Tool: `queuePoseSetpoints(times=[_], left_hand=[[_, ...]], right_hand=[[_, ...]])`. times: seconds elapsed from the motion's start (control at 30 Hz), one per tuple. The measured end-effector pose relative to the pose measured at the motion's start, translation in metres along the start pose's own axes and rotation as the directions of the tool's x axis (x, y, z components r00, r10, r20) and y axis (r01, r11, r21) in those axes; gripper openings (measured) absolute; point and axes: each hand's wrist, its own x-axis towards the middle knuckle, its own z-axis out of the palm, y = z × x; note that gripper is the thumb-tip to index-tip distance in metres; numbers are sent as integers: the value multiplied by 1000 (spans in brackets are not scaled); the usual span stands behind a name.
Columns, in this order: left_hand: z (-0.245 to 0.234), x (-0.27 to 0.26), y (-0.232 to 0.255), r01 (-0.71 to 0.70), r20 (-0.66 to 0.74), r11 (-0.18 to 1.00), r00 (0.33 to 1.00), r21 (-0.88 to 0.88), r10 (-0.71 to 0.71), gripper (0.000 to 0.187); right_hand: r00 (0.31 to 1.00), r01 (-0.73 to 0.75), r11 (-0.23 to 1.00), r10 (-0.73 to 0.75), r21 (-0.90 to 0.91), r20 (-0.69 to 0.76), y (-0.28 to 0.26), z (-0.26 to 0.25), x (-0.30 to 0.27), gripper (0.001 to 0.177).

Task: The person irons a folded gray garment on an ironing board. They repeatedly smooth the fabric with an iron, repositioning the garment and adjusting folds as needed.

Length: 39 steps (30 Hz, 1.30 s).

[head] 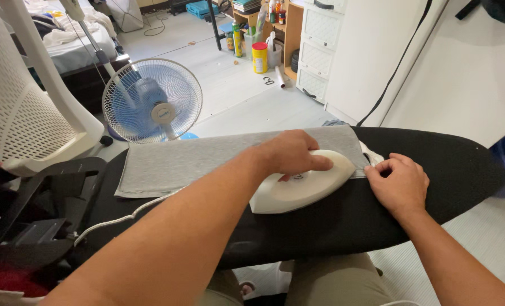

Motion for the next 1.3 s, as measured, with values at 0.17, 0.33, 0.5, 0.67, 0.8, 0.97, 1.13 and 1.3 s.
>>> queuePoseSetpoints(times=[0.17, 0.33, 0.5, 0.67, 0.8, 0.97, 1.13, 1.3], left_hand=[[13, 14, 11, -47, -12, 999, 999, 25, 47, 51], [28, 31, 19, -53, -55, 998, 997, 13, 54, 52], [41, 51, 26, -78, -93, 993, 992, 84, 86, 50], [47, 75, 39, -137, -45, 969, 988, 207, 149, 57], [49, 86, 49, -88, -48, 979, 994, 182, 98, 57], [50, 71, 53, -72, -86, 987, 993, 141, 85, 56], [55, 32, 44, 85, -167, 995, 981, -56, -93, 46], [62, 13, 42, 105, -287, 994, 952, -11, -104, 45]], right_hand=[[1000, -4, 1000, 4, -6, 8, 4, 3, 1, 27], [997, 59, 998, -56, 36, -61, 1, -2, -3, 21], [992, -127, 984, 124, 125, 35, -11, -14, -6, 33], [972, -229, 960, 218, 162, 83, -14, -19, -9, 49], [982, -188, 955, 188, 229, 23, -8, -16, -8, 51], [996, -73, 978, 80, 196, -27, -4, -14, -8, 42], [999, 40, 992, -37, 117, -21, -3, -7, -10, 26], [983, 180, 983, -179, 20, -46, 6, 3, -11, 21]])
